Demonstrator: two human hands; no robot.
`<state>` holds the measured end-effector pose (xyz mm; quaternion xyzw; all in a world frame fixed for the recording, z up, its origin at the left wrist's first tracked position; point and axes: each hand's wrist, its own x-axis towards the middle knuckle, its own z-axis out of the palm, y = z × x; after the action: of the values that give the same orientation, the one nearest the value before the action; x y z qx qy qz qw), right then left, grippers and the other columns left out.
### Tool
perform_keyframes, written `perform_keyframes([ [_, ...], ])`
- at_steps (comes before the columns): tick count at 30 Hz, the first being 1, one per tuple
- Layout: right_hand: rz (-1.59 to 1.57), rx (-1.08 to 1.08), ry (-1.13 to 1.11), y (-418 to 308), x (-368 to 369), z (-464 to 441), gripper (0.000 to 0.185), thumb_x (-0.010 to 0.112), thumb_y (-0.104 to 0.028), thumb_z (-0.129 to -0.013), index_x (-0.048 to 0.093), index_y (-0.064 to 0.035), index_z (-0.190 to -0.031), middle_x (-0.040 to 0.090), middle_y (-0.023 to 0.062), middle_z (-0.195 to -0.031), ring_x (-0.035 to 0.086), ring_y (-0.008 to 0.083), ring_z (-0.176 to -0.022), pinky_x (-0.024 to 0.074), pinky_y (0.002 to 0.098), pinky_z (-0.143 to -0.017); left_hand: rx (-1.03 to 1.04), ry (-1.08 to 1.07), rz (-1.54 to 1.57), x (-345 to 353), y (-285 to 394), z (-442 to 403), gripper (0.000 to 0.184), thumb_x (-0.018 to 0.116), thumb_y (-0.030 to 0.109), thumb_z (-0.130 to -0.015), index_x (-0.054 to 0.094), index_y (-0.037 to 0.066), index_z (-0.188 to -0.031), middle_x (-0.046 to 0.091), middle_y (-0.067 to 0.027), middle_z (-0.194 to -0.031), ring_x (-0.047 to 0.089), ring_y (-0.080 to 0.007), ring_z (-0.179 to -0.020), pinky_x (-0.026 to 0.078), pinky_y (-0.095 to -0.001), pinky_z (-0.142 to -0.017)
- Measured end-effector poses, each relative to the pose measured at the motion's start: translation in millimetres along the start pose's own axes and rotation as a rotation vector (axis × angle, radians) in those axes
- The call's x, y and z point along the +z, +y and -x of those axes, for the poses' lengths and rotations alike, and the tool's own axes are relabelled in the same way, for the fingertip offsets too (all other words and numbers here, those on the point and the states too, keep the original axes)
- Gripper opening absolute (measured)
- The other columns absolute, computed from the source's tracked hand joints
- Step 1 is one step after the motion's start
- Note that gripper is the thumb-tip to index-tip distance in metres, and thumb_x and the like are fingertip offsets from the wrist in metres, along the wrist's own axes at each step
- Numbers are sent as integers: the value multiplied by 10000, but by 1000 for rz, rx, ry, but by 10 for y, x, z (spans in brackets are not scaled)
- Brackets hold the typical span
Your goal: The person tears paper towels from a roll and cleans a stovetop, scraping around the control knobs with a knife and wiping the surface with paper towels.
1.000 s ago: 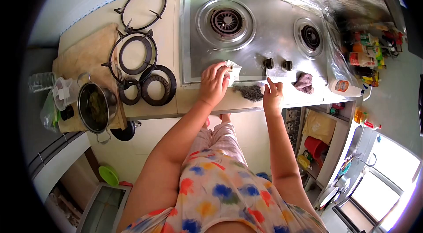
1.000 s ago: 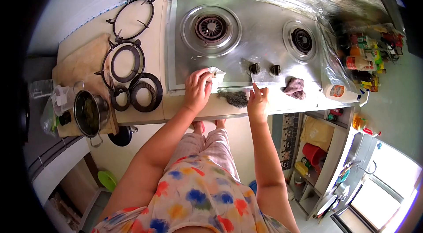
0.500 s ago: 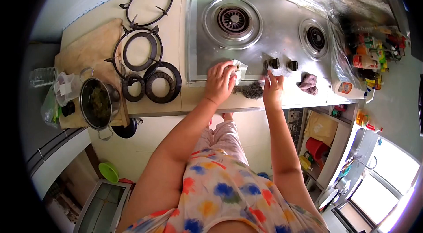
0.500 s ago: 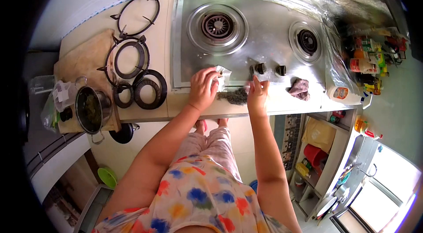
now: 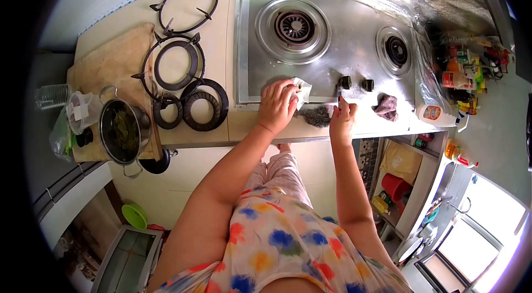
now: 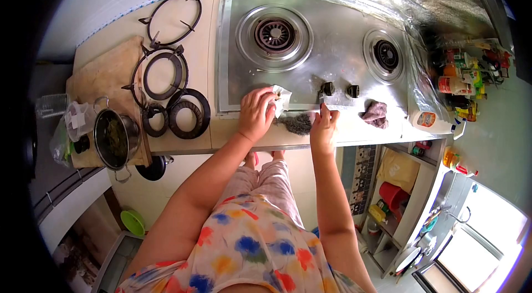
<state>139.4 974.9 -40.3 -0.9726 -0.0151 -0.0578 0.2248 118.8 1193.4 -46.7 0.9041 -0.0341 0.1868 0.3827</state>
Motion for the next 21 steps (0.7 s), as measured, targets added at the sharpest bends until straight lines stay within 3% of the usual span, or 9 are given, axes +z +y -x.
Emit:
perform_keyframes([
  [21, 128, -78, -86, 100, -94, -1, 391, 628, -69, -887, 595, -133, -1271, 516, 100, -1030, 631, 286, -690, 540, 426, -611, -4, -11, 4, -18, 18, -14, 323, 625, 147, -805, 555, 113, -1119, 549, -55, -1221, 523, -290, -1120, 378, -448, -972],
])
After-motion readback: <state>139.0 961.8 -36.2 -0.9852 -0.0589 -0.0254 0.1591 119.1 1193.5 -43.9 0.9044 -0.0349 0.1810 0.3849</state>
